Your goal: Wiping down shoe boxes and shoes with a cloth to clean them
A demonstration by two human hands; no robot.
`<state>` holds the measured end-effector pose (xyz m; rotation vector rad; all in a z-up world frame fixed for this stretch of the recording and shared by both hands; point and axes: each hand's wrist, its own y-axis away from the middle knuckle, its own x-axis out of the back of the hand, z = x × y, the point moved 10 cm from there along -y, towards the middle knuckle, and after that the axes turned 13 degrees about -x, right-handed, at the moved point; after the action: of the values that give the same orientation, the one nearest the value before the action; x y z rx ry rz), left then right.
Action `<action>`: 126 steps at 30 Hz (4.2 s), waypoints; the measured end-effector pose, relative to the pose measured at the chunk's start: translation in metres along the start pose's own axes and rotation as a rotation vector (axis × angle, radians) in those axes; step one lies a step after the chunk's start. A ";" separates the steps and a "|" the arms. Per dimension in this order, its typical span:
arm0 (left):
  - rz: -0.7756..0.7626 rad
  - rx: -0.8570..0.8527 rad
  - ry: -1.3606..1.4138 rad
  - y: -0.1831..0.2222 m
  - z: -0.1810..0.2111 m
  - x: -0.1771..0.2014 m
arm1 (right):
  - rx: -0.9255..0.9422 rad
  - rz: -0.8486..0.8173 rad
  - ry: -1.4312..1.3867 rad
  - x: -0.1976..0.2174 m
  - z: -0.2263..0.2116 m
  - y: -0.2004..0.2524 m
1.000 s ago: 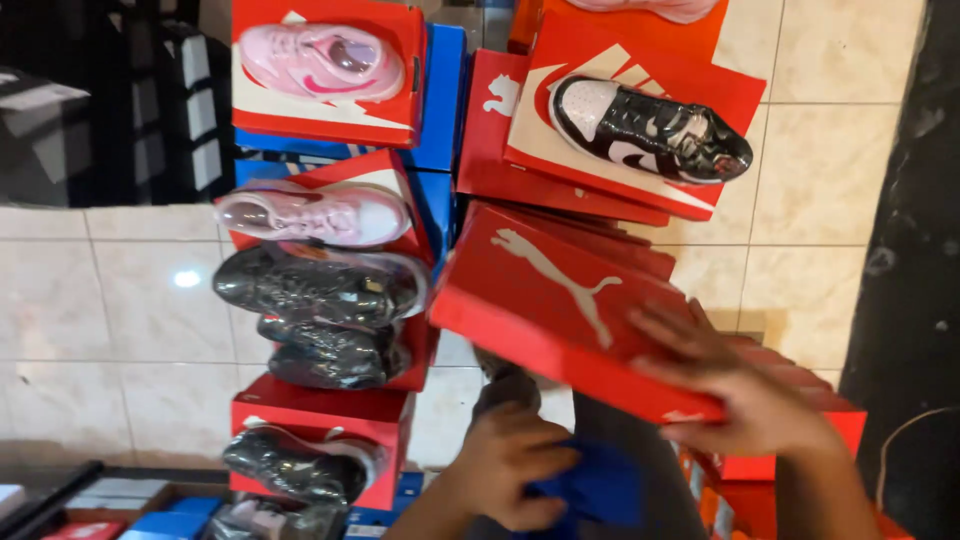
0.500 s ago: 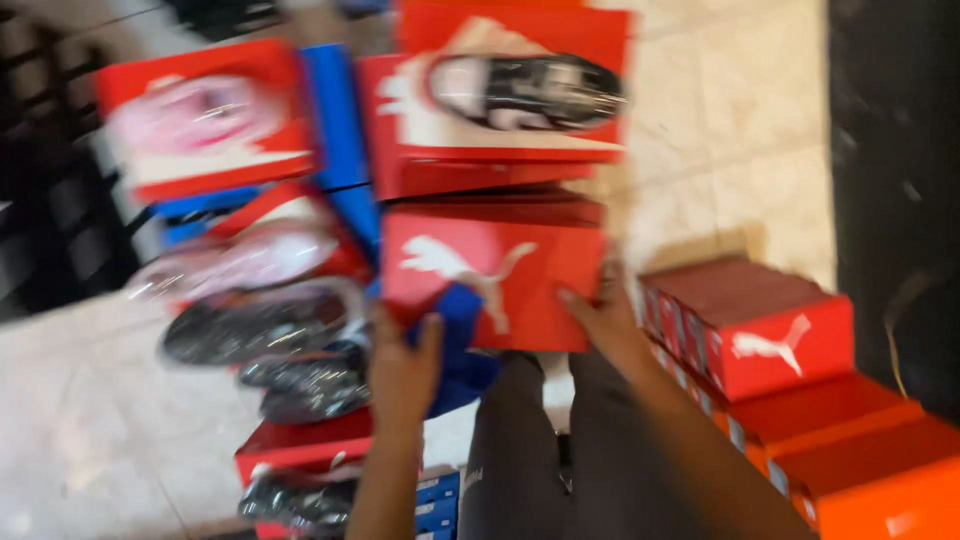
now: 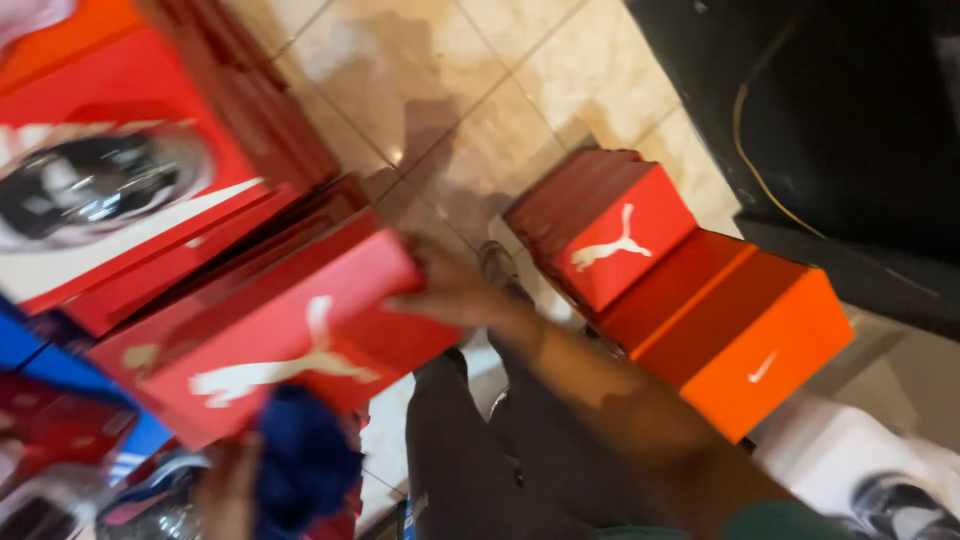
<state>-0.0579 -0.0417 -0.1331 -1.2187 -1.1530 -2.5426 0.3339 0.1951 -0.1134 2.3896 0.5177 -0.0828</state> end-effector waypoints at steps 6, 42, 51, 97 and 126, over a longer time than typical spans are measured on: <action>-0.374 0.027 0.505 0.084 0.260 -0.181 | -0.171 0.078 -0.043 0.247 0.021 0.091; -0.822 0.056 0.849 0.128 0.336 -0.528 | -0.523 0.276 0.317 0.501 0.238 0.134; -0.947 0.018 0.263 0.096 0.217 -0.539 | -0.394 0.400 0.835 0.446 0.170 0.120; 0.843 0.137 1.340 0.148 -0.099 -0.122 | -0.753 -0.264 0.017 -0.229 0.303 0.062; 0.933 0.238 1.029 0.045 -0.268 0.186 | -0.290 0.046 0.179 -0.354 0.026 -0.006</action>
<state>-0.3354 -0.2115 -0.0812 -0.1540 -0.4265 -1.7555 0.0081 0.0612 -0.0685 2.1329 0.5194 0.2152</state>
